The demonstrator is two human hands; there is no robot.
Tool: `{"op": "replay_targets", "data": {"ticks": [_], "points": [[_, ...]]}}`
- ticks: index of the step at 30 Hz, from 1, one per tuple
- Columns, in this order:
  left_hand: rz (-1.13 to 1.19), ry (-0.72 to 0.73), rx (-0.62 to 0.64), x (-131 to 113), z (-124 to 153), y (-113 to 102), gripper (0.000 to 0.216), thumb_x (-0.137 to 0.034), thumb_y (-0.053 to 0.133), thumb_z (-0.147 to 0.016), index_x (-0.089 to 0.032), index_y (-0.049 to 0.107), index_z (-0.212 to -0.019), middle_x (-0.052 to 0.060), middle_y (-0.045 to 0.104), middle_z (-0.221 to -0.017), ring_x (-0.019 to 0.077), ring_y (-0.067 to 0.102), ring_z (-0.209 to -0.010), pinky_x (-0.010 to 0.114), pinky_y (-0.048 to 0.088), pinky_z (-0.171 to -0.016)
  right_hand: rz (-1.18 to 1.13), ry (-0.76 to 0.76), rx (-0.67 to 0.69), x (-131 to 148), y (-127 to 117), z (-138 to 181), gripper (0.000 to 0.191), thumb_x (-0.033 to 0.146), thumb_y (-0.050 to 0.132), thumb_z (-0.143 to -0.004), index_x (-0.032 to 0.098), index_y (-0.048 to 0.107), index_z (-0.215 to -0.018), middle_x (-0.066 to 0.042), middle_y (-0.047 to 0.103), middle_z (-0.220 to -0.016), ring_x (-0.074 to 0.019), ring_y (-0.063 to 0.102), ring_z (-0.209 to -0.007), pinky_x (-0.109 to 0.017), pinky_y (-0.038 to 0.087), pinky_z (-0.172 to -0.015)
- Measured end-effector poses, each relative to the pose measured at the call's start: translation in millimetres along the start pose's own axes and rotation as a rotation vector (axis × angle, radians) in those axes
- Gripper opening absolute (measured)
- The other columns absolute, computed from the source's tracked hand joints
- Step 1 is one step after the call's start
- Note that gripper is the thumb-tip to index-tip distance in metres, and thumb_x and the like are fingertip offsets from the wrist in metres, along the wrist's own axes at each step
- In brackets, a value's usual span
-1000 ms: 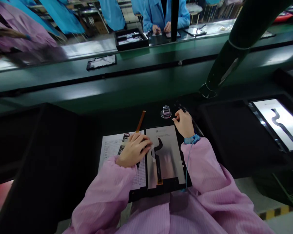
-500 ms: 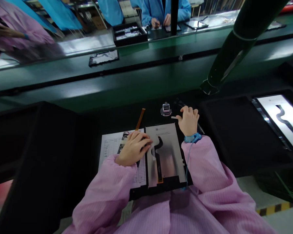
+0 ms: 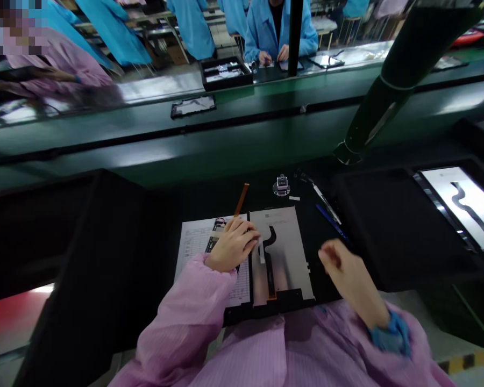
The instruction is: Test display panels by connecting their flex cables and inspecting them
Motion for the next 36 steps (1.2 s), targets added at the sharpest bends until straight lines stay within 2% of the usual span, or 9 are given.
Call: {"op": "replay_targets", "data": {"ticks": [3,6,8,12,17,23,27,33,36], "points": [[-0.005,0.022,-0.011,-0.4,1.2,1.3,0.017,-0.018,0.053,-0.097,-0.016,0.070,-0.101,0.007,0.066,-0.107,0.0237,0.055,-0.104,0.048,0.042,-0.109,-0.028,0.257,0.237,-29.1,10.8,59.8,0.044,0.069,0.054,-0.084,0.025,0.055,-0.084,0.000,0.063,-0.064,-0.0192,0.061,-0.058,-0.032,0.048,-0.059],[0.007,0.033,-0.029,-1.5,2.1,2.5,0.015,-0.017,0.054,-0.096,-0.016,0.069,-0.101,0.006,0.067,-0.106,0.0231,0.056,-0.104,0.049,0.041,-0.111,-0.324,0.388,0.234,-41.6,30.6,86.3,0.053,0.075,0.061,-0.076,0.024,0.052,-0.089,-0.005,0.071,-0.079,-0.0243,0.071,-0.078,-0.033,0.056,-0.067],[0.019,0.032,-0.026,-3.1,1.9,2.8,0.014,-0.017,0.055,-0.096,-0.016,0.068,-0.100,0.006,0.067,-0.105,0.0226,0.057,-0.104,0.049,0.042,-0.111,-0.529,0.445,0.195,-39.7,41.8,88.7,0.061,0.076,0.068,-0.069,0.024,0.051,-0.096,-0.008,0.074,-0.090,-0.0270,0.073,-0.090,-0.036,0.060,-0.078],[0.037,0.033,-0.011,-6.3,0.3,1.8,0.012,-0.017,0.057,-0.095,-0.017,0.068,-0.099,0.006,0.068,-0.103,0.0221,0.061,-0.102,0.049,0.044,-0.111,-0.668,0.525,0.175,-26.6,47.4,83.4,0.074,0.074,0.078,-0.058,0.023,0.049,-0.102,-0.010,0.075,-0.085,-0.0285,0.074,-0.083,-0.040,0.060,-0.082],[0.076,0.019,0.010,-7.1,-0.5,0.9,0.013,-0.016,0.055,-0.095,-0.016,0.067,-0.100,0.005,0.068,-0.103,0.0210,0.064,-0.100,0.050,0.043,-0.114,-0.712,0.569,0.140,-13.8,41.9,87.1,0.075,0.071,0.081,-0.058,0.022,0.049,-0.107,-0.011,0.075,-0.089,-0.0296,0.075,-0.088,-0.040,0.060,-0.087],[0.098,0.036,0.001,-5.2,0.9,3.0,0.011,-0.016,0.056,-0.094,-0.016,0.066,-0.098,0.006,0.068,-0.102,0.0213,0.065,-0.097,0.048,0.048,-0.110,-0.837,0.613,0.067,-8.8,42.9,95.9,0.086,0.070,0.079,-0.062,0.021,0.045,-0.124,-0.012,0.075,-0.097,-0.0309,0.074,-0.094,-0.043,0.057,-0.097],[0.097,0.029,0.016,-5.2,1.1,3.0,0.011,-0.016,0.057,-0.094,-0.015,0.067,-0.099,0.006,0.069,-0.102,0.0212,0.064,-0.096,0.047,0.049,-0.108,-0.841,0.613,0.078,-10.8,43.2,98.3,0.089,0.070,0.077,-0.064,0.018,0.045,-0.130,-0.016,0.073,-0.101,-0.0314,0.074,-0.093,-0.045,0.057,-0.095],[0.119,0.010,0.051,-4.6,3.3,-0.2,0.010,-0.017,0.062,-0.091,-0.017,0.067,-0.100,0.007,0.068,-0.106,0.0230,0.063,-0.101,0.043,0.056,-0.096,-0.746,0.619,0.134,-3.7,33.4,102.2,0.074,0.069,0.067,-0.075,0.020,0.053,-0.129,-0.015,0.070,-0.117,-0.0293,0.070,-0.105,-0.041,0.057,-0.095],[0.131,0.017,0.079,-2.4,5.0,-1.6,0.015,-0.018,0.066,-0.089,-0.018,0.067,-0.103,0.007,0.067,-0.110,0.0236,0.063,-0.104,0.044,0.055,-0.099,-0.755,0.646,0.238,-2.4,27.8,100.1,0.079,0.069,0.074,-0.067,0.019,0.056,-0.126,-0.016,0.069,-0.121,-0.0301,0.067,-0.113,-0.039,0.056,-0.097]]}}
Point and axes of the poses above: each hand's wrist, its own z-axis away from the middle knuckle, its own y-axis out of the palm, x = y × z, the point moved 1 cm from there along -z, towards the middle knuckle
